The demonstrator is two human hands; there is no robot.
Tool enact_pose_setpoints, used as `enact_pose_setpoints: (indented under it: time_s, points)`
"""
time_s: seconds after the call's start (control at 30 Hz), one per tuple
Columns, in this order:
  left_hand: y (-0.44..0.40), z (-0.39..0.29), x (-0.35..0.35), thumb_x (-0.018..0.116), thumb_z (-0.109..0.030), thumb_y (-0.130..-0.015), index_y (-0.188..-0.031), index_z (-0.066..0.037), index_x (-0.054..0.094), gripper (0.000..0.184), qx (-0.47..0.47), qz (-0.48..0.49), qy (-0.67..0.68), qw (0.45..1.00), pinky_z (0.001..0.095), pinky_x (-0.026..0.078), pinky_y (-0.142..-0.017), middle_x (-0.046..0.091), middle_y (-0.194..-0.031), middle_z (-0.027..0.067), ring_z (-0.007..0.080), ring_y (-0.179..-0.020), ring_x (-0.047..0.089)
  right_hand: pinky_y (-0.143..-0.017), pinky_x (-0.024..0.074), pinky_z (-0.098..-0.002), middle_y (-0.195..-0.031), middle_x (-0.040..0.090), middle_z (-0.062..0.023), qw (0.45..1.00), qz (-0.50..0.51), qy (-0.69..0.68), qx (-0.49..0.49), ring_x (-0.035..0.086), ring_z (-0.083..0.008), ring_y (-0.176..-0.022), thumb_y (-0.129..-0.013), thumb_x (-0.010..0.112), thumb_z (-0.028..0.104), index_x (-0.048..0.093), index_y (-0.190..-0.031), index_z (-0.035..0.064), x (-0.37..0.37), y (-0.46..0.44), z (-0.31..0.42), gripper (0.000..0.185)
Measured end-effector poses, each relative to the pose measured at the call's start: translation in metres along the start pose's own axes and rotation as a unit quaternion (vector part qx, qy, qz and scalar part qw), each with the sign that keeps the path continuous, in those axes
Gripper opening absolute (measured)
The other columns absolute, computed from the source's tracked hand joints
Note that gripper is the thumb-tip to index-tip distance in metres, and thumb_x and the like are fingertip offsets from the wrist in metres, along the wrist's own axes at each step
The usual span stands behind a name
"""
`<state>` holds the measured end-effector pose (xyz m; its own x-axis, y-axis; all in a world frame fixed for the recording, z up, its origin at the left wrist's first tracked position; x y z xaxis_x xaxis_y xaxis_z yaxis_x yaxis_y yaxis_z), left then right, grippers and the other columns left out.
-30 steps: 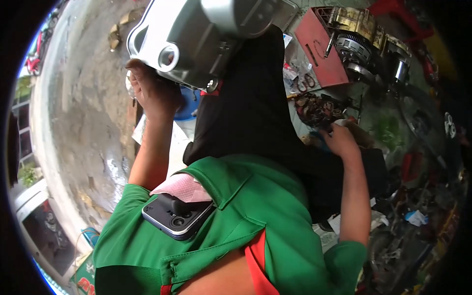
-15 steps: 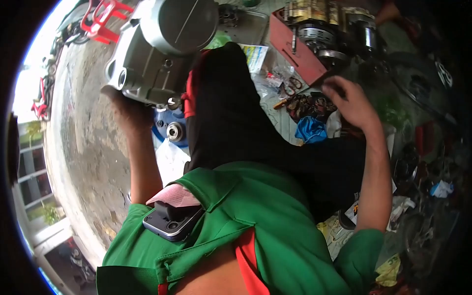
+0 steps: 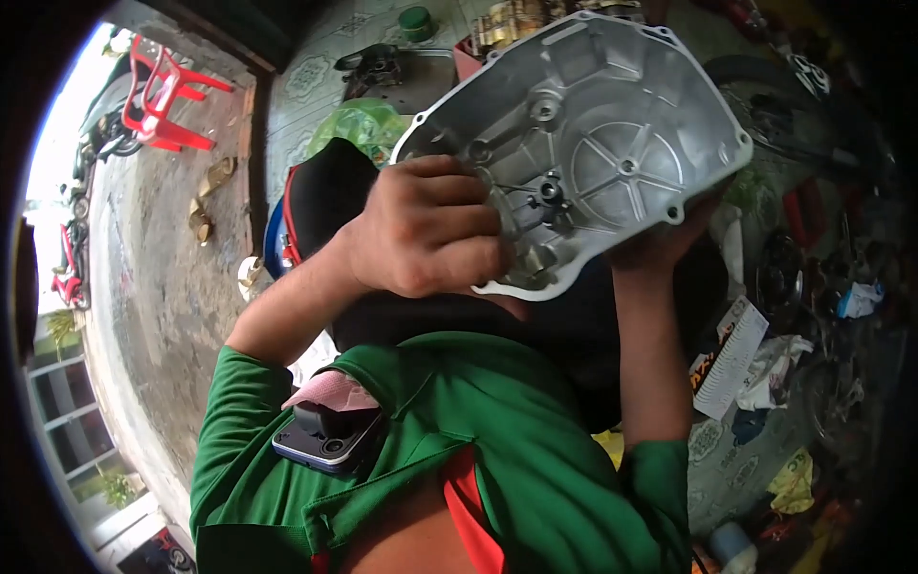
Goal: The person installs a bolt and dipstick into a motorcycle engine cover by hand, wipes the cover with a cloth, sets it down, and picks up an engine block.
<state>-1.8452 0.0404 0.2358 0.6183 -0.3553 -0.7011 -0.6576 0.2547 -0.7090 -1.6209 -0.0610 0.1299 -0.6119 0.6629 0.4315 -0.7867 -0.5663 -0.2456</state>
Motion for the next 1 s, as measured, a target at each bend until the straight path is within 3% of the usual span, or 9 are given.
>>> enact_pose_setpoints:
  time_s: [0.27, 0.3, 0.43, 0.6, 0.7, 0.8, 0.87, 0.9, 1.0]
  points:
    - [-0.022, 0.007, -0.024, 0.078, -0.058, -0.060, -0.095, -0.012, 0.067, 0.058, -0.110, -0.157, -0.114, 0.975, 0.0448, 0.043, -0.096, 0.064, -0.083, 0.0036, 0.0299, -0.098, 0.060, -0.107, 0.0392, -0.0472, -0.143, 0.041, -0.0203, 0.931, 0.208, -0.294, 0.053, 0.046, -0.0342, -0.128, -0.099, 0.031, 0.044, 0.032, -0.143, 0.0002, -0.004, -0.009, 0.036, 0.062]
    - [-0.011, 0.009, -0.024, 0.078, -0.062, -0.056, -0.112, -0.012, 0.063, 0.076, -0.144, -0.149, -0.076, 0.975, 0.0518, 0.033, -0.105, 0.059, -0.112, 0.0101, 0.0315, -0.118, 0.049, -0.108, 0.0385, -0.0483, -0.143, 0.040, -0.0207, 0.911, 0.259, -0.312, 0.071, 0.046, -0.0351, -0.128, -0.099, 0.031, 0.043, 0.032, -0.144, 0.0002, 0.003, -0.010, 0.034, 0.062]
    - [0.027, 0.021, -0.017, 0.087, -0.066, -0.042, -0.138, -0.005, 0.038, 0.125, -0.174, -0.332, 0.094, 0.922, 0.0526, 0.028, -0.109, 0.026, -0.143, 0.0273, 0.0416, -0.134, 0.031, -0.106, 0.0400, -0.0475, -0.140, 0.044, -0.0186, 0.894, 0.281, -0.328, 0.118, 0.048, -0.0334, -0.125, -0.098, 0.034, 0.044, 0.035, -0.142, 0.0019, 0.034, -0.002, 0.041, 0.061]
    - [0.047, 0.021, -0.026, 0.086, -0.065, -0.045, -0.139, -0.008, 0.038, 0.119, -0.212, -0.392, 0.089, 0.891, 0.0525, 0.025, -0.111, 0.025, -0.145, 0.0260, 0.0414, -0.137, 0.026, -0.103, 0.0424, -0.0461, -0.135, 0.050, -0.0151, 0.868, 0.299, -0.351, 0.184, 0.052, -0.0305, -0.120, -0.096, 0.039, 0.047, 0.041, -0.138, 0.0047, 0.088, 0.019, 0.048, 0.059]
    - [0.046, 0.002, -0.033, 0.080, -0.064, -0.055, -0.122, -0.018, 0.060, 0.084, -0.185, -0.299, -0.095, 0.931, 0.0576, 0.018, -0.111, 0.037, -0.141, 0.0208, 0.0422, -0.137, 0.028, -0.101, 0.0439, -0.0453, -0.132, 0.053, -0.0130, 0.858, 0.292, -0.362, 0.218, 0.054, -0.0288, -0.117, -0.095, 0.042, 0.049, 0.045, -0.136, 0.0063, 0.108, 0.009, 0.043, 0.059]
    - [0.030, -0.006, -0.039, 0.079, -0.059, -0.062, -0.101, -0.013, 0.069, 0.061, -0.202, -0.144, -0.142, 0.958, 0.0543, 0.018, -0.112, 0.064, -0.112, 0.0117, 0.0323, -0.114, 0.058, -0.099, 0.0453, -0.0445, -0.128, 0.057, -0.0109, 0.849, 0.269, -0.380, 0.249, 0.057, -0.0271, -0.115, -0.094, 0.045, 0.050, 0.048, -0.133, 0.0080, 0.097, -0.020, 0.040, 0.058]
    - [0.033, 0.001, -0.043, 0.082, -0.055, -0.060, -0.096, -0.009, 0.069, 0.060, -0.224, -0.146, -0.093, 0.959, 0.0513, 0.028, -0.109, 0.069, -0.090, 0.0076, 0.0257, -0.085, 0.067, -0.098, 0.0463, -0.0439, -0.126, 0.059, -0.0095, 0.844, 0.249, -0.395, 0.264, 0.058, -0.0259, -0.113, -0.093, 0.046, 0.051, 0.051, -0.132, 0.0091, 0.104, -0.014, 0.036, 0.057]
    - [0.036, 0.005, -0.048, 0.087, -0.050, -0.057, -0.092, -0.006, 0.067, 0.059, -0.231, -0.156, -0.059, 0.959, 0.0457, 0.045, -0.095, 0.068, -0.079, 0.0058, 0.0238, -0.069, 0.066, -0.096, 0.0460, -0.0403, -0.126, 0.060, -0.0077, 0.930, 0.056, -0.242, 0.271, 0.058, -0.0226, -0.113, -0.093, 0.050, 0.049, 0.052, -0.131, 0.0108, 0.127, -0.015, 0.040, 0.054]
    - [0.064, 0.010, -0.071, 0.093, -0.044, -0.047, -0.093, -0.001, 0.066, 0.068, -0.267, -0.216, -0.079, 0.936, 0.0322, 0.054, -0.073, 0.068, -0.080, 0.0064, 0.0217, -0.070, 0.067, -0.096, 0.0462, -0.0389, -0.125, 0.059, -0.0089, 0.927, 0.025, -0.211, 0.309, 0.057, -0.0227, -0.115, -0.097, 0.044, 0.044, 0.052, -0.132, 0.0091, 0.166, -0.013, 0.037, 0.050]
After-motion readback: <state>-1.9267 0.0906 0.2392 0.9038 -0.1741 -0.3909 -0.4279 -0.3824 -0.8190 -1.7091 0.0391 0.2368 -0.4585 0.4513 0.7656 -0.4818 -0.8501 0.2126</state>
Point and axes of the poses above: each hand's wrist, its own y-axis away from the middle knuckle, its own x-axis out of the palm, z = x × y, the point moved 5 cm from there along -y, towards the middle knuckle
